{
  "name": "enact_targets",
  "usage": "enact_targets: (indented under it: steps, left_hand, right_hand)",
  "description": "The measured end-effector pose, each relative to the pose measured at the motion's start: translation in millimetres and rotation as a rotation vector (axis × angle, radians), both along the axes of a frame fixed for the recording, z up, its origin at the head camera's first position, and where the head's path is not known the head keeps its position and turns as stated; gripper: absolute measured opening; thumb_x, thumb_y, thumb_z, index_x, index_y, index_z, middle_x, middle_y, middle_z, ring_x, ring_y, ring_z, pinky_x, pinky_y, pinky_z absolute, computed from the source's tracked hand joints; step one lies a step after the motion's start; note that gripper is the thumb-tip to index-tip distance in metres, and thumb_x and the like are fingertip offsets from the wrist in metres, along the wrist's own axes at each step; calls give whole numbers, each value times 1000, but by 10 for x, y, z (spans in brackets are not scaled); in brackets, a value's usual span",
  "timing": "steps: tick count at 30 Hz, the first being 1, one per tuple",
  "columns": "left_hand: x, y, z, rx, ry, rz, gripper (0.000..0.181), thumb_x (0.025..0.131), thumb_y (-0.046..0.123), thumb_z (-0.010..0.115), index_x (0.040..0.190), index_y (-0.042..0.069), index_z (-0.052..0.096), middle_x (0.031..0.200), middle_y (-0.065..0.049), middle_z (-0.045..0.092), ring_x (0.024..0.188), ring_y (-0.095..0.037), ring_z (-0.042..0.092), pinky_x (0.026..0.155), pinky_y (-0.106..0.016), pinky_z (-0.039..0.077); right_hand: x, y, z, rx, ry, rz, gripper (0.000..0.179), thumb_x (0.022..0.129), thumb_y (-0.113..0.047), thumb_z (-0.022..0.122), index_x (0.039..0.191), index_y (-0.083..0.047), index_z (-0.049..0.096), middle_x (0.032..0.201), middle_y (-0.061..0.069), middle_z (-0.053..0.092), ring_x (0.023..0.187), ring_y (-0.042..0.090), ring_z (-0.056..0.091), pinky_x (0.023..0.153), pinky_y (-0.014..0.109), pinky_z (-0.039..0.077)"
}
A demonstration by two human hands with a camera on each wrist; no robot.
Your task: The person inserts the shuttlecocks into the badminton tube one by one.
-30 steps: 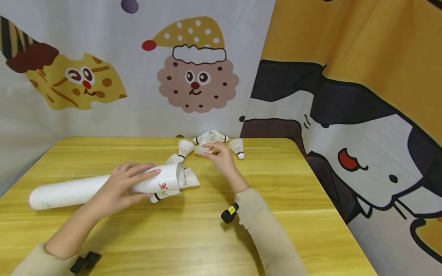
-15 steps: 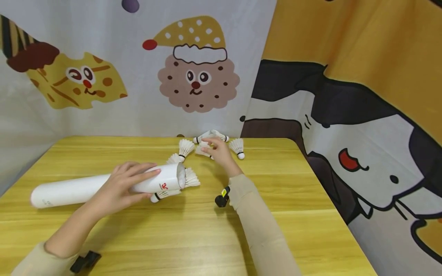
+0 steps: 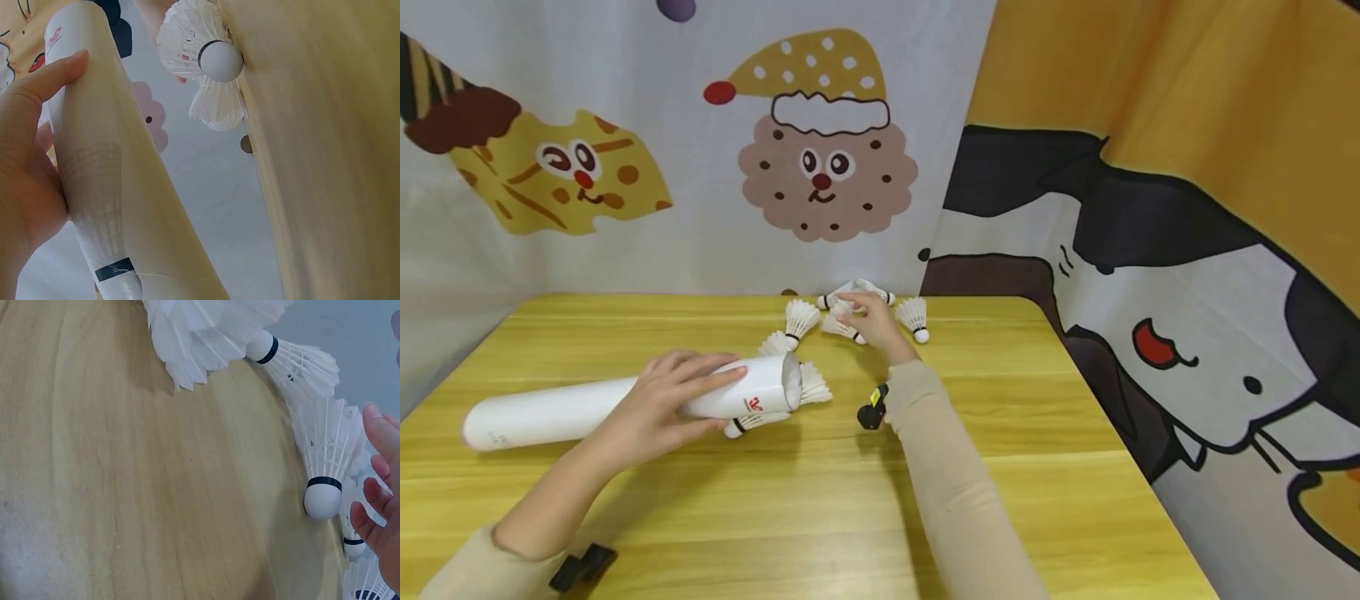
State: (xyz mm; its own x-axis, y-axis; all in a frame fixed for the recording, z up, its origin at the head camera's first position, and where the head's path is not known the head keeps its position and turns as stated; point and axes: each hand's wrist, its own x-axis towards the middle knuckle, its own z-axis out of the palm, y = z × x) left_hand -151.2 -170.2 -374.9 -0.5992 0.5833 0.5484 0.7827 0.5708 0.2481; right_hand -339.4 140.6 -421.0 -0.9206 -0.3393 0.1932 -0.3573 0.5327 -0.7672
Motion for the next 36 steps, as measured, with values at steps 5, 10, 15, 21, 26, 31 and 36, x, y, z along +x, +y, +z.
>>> enact_targets:
  steps: [5,10,15,21,26,31,36]
  left_hand:
    - [3,-3,-1,8,-3,-8,78,71,21,84,141,27,50,138,-5,52,112,-24,45,84,-44,29]
    - [2,-3,-7,1,-7,-5,78,70,23,84,141,27,50,138,-5,52,111,-24,45,85,-44,29]
    - [0,-7,-9,-4,-8,8,78,70,24,84,141,28,50,138,-4,51,111,-23,45,86,-45,30]
    - [-5,-1,-13,-4,-12,-3,79,70,24,84,142,28,49,137,-6,52,112,-24,45,86,-45,29]
    - [2,-2,-10,-8,-7,5,79,70,24,84,141,28,49,138,-4,51,112,-25,45,87,-46,29]
    - [3,2,-6,-4,-5,0,79,70,23,83,141,27,50,138,-5,52,112,-26,45,86,-46,29]
    - [8,4,-4,-5,-7,1,79,70,23,84,141,27,50,138,-6,51,112,-26,45,87,-46,29]
  right_hand:
    - [-10,-7,-3,64,7,37,48,92,-13,66,137,-3,52,122,15,54,104,26,49,86,39,43]
    - [5,-12,-10,90,-30,41,51,92,-13,65,140,-6,49,123,15,51,105,25,47,85,37,44]
    - [-1,-22,-21,113,-26,28,49,93,-14,64,139,-10,51,121,14,50,105,25,47,82,36,44]
    - [-5,-2,-76,106,22,-10,46,90,-10,67,134,-9,56,111,13,55,99,24,50,77,35,47]
    - [-3,10,-126,121,49,-33,47,90,-10,67,136,-11,56,100,10,56,76,19,50,62,29,45]
    - [16,19,-129,128,25,-64,54,90,-10,68,141,-16,50,90,7,52,58,14,40,53,26,38]
    - [26,32,-119,122,-16,-55,52,91,-12,67,140,-14,51,90,7,51,60,15,41,53,27,39]
